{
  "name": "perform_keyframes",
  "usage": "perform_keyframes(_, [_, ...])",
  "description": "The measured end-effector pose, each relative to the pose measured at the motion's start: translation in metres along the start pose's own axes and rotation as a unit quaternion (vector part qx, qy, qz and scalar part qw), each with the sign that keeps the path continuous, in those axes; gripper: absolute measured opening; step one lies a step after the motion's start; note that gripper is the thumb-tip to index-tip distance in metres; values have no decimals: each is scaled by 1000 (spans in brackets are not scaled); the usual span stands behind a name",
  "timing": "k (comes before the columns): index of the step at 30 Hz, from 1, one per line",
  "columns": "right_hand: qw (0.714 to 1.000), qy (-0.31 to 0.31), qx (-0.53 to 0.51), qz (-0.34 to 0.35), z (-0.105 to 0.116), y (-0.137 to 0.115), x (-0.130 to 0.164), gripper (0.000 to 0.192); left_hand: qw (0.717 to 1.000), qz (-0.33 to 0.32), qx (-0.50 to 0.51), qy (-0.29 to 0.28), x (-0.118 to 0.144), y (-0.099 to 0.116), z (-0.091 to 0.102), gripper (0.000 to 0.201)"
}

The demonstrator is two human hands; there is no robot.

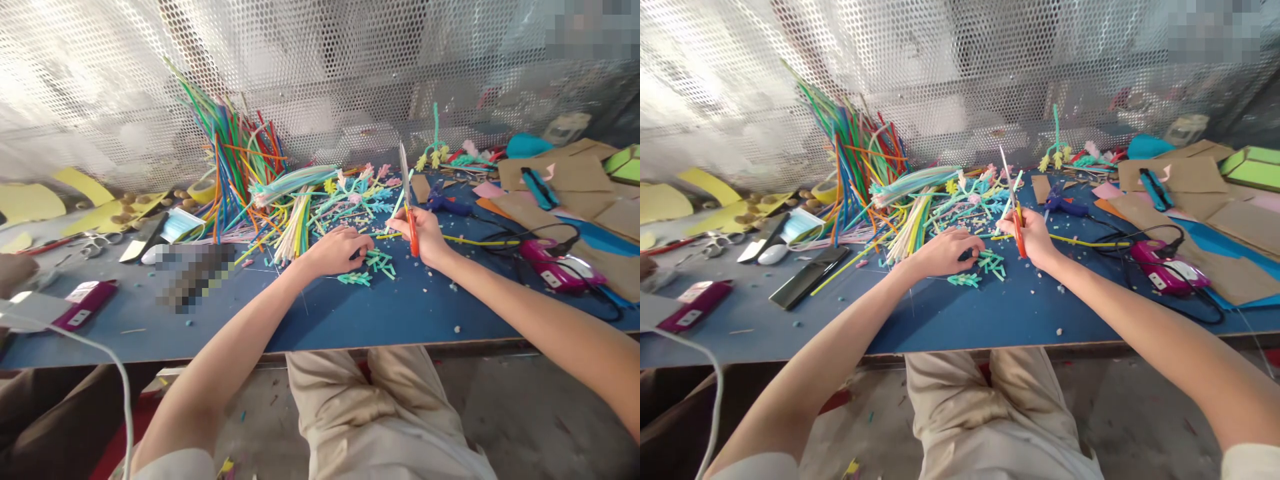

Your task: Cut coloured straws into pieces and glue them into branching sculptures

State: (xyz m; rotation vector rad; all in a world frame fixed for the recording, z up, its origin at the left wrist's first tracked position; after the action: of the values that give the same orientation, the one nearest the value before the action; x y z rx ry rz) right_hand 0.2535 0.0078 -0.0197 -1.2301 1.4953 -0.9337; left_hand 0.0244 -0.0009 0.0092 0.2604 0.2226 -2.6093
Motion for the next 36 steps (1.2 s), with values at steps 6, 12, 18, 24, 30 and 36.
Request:
perform_keyframes(6, [1000, 4, -19, 5, 0, 1, -1, 36, 999, 3, 26, 25, 0, -1, 1, 20])
perform_keyframes(12, [999, -5, -38, -4, 0, -1, -1, 38, 970, 107, 186, 115, -5, 0, -1, 16])
perform_keyframes(18, [999, -22, -20, 20, -8, -8, 8, 41, 781, 220, 543, 216, -13, 10, -17, 34])
perform_keyframes(24, [997, -61, 5, 53, -14, -8, 15, 38, 679, 268, 654, 197, -16, 21, -21, 48])
perform_keyframes(30, [997, -45, 7, 58, -14, -7, 15, 40, 666, 287, 666, 174, -16, 24, -16, 49])
perform_keyframes(36, [994, -36, 31, 101, -12, -11, 15, 40, 646, 301, 678, 179, -16, 24, -12, 46])
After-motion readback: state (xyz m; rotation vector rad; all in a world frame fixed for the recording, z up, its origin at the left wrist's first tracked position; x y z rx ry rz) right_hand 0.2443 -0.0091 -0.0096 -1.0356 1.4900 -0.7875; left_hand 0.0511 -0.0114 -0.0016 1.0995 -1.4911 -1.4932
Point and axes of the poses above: each hand's wrist, its own x-axis away from the middle knuckle, its own z-axis out of the back of the hand, y = z × x, the point moved 2 cm from there along -x, towards the middle knuckle, and after that the axes turned 10 degrees about -x, right-handed, at the moved point
